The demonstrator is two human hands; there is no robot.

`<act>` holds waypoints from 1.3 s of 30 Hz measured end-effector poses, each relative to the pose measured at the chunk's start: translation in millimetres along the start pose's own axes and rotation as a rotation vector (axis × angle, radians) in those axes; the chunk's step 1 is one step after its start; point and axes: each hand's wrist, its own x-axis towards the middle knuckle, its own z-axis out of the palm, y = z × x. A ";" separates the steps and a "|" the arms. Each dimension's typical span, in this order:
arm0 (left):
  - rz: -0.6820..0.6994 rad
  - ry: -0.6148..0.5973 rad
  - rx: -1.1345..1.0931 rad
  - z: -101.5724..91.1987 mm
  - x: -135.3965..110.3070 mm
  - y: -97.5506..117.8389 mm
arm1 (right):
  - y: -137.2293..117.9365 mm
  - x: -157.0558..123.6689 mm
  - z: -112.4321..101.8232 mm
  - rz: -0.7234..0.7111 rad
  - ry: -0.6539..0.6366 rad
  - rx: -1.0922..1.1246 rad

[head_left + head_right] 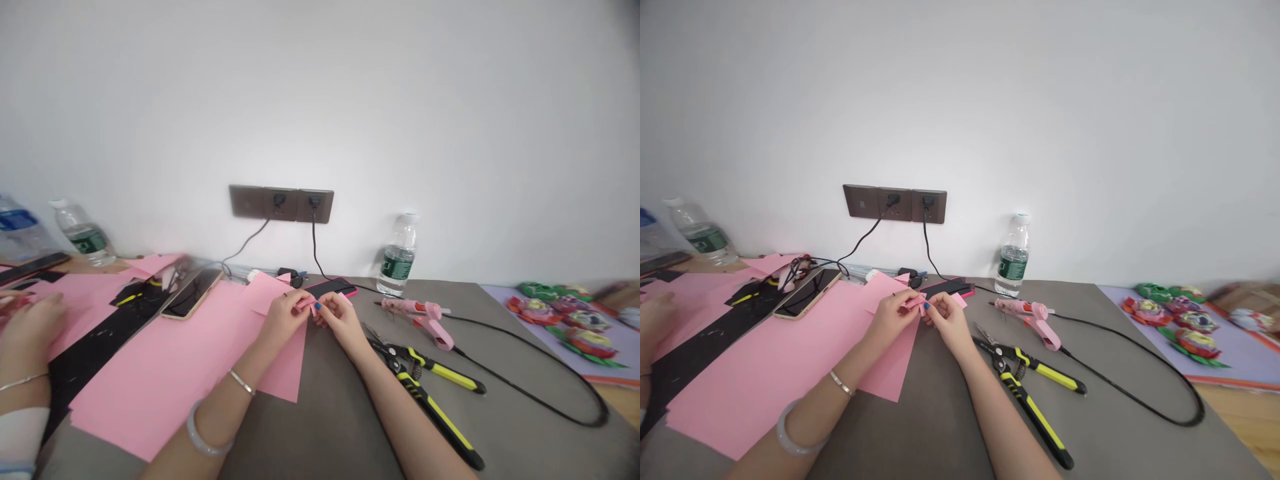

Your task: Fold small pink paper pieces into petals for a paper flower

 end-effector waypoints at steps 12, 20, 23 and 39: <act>-0.196 -0.075 -0.348 -3.4 2.4 1.5 | 0.9 1.5 -8.5 0.060 -0.048 0.073; -0.348 -0.130 -0.631 -3.9 6.2 0.4 | -0.3 0.7 -8.7 0.040 -0.026 0.075; -0.327 -0.135 -0.626 -2.6 5.6 -0.9 | 0.2 1.4 -8.1 0.022 -0.034 0.066; -0.462 -0.101 -0.671 0.4 4.9 -2.0 | 0.8 0.5 -4.2 0.014 0.004 0.021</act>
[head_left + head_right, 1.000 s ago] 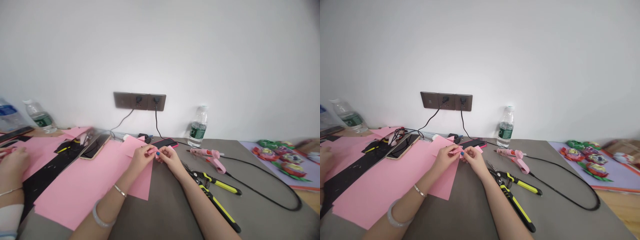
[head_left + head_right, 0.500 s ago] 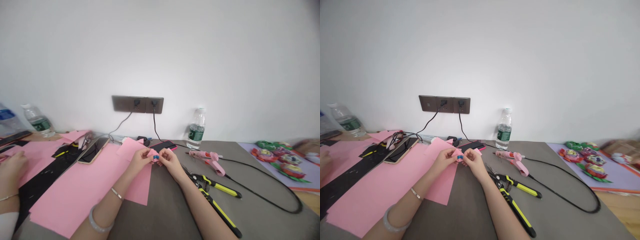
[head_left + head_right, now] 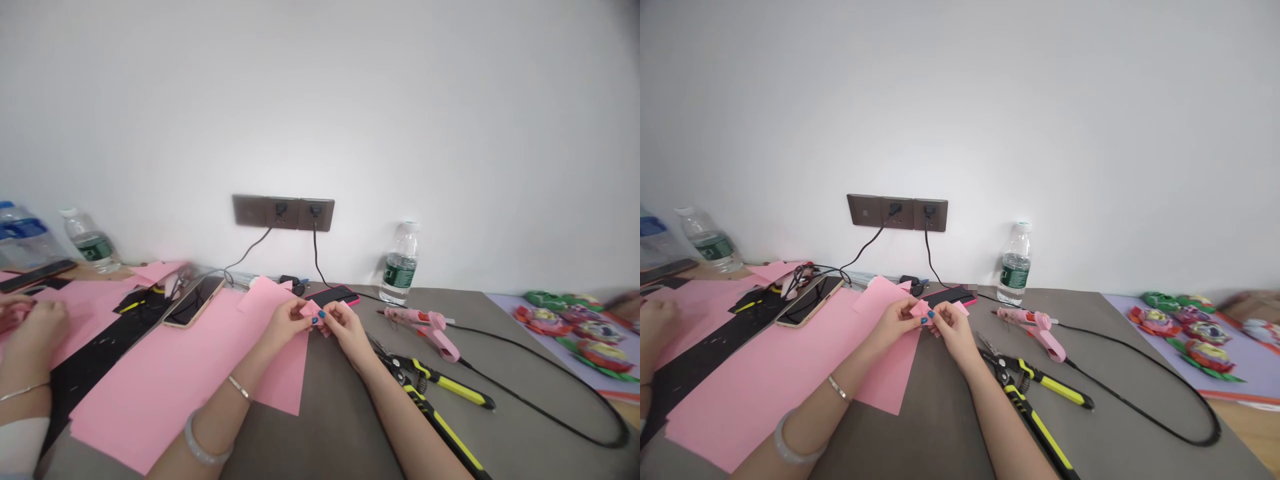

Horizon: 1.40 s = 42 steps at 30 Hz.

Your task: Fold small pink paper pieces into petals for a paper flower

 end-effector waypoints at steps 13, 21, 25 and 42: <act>0.269 0.101 0.337 1.7 -2.1 -5.8 | -0.8 -1.2 3.6 -0.059 0.009 0.030; 0.255 0.090 0.261 2.6 -3.8 -1.4 | -2.9 -1.6 5.3 -0.074 0.030 0.081; 0.234 0.075 0.237 1.6 -3.8 -2.3 | -1.4 -0.9 3.5 -0.052 0.063 0.097; 0.260 0.258 0.342 2.7 -4.0 -3.4 | 0.2 -0.5 7.3 -0.074 0.029 0.051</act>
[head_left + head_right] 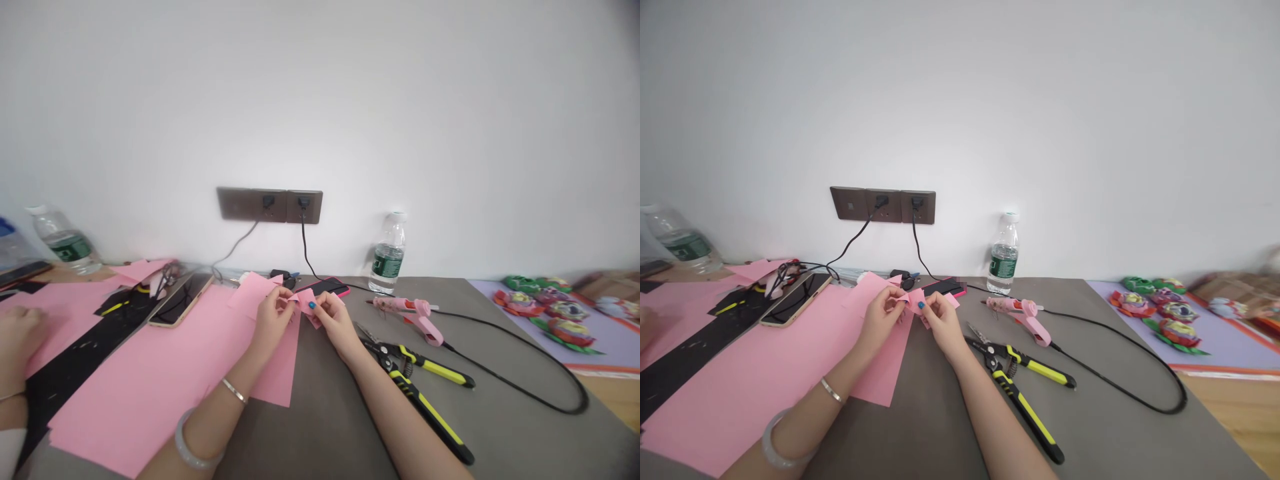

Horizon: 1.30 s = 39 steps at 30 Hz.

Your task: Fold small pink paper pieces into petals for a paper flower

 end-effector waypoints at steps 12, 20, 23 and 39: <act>0.214 -0.050 0.031 -2.1 0.4 1.6 | -4.3 -1.8 1.3 -0.015 -0.035 -0.020; -0.019 -0.159 -0.298 -0.5 3.5 -4.5 | -6.5 -1.3 -1.6 -0.044 0.036 0.042; -0.125 -0.145 -0.380 -0.7 6.4 -7.3 | -6.5 -1.0 -1.9 -0.039 0.012 0.050; -0.500 -0.185 -0.535 -3.7 4.0 6.4 | 0.8 1.8 -5.7 -0.023 0.049 -0.030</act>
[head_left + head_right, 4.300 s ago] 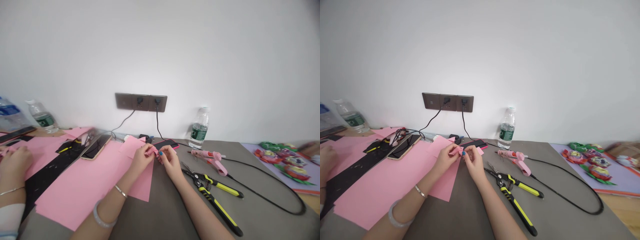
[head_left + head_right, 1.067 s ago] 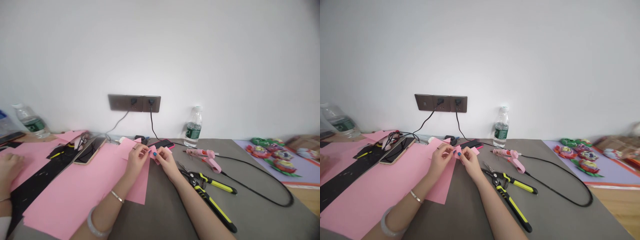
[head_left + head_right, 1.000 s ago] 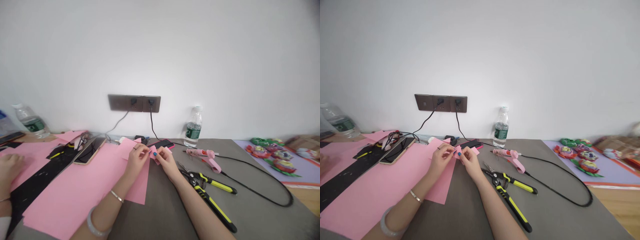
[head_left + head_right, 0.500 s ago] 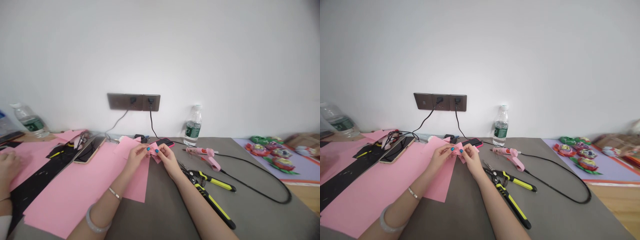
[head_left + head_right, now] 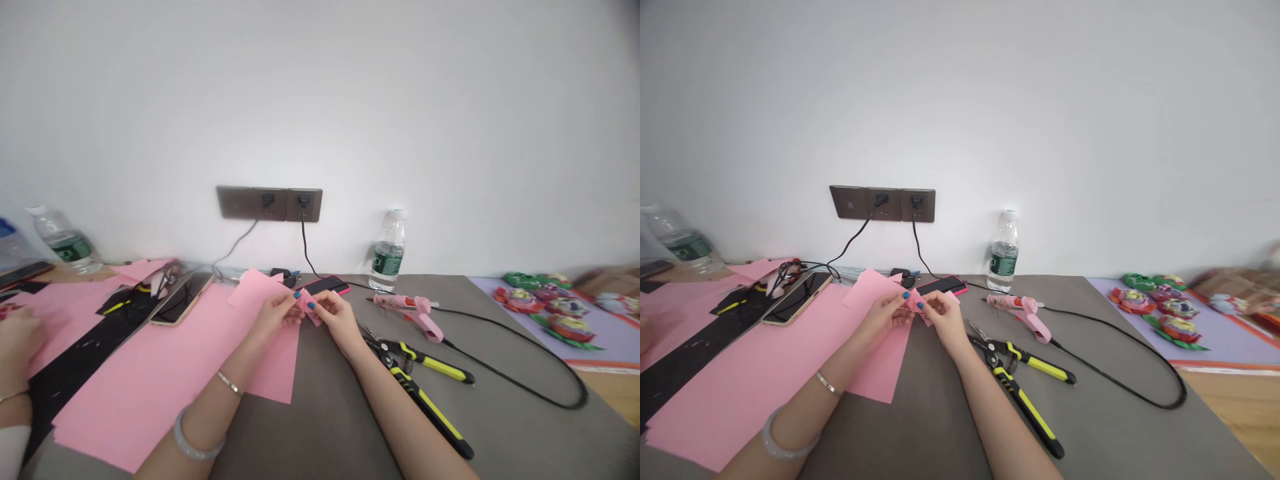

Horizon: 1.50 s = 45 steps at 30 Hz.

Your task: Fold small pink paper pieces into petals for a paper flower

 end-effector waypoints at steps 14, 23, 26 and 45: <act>0.281 0.031 0.295 -6.1 4.9 -0.4 | -0.8 -0.1 5.4 0.028 -0.002 -0.020; 0.333 0.120 0.126 -7.5 12.1 -4.2 | -2.5 3.0 25.3 0.072 0.072 -0.007; 0.292 0.129 0.020 -12.1 19.0 -6.3 | 0.3 12.2 30.5 0.070 0.106 0.019; 0.178 0.198 -0.404 -27.6 28.7 -0.9 | 7.9 26.8 71.0 -0.152 0.261 -0.022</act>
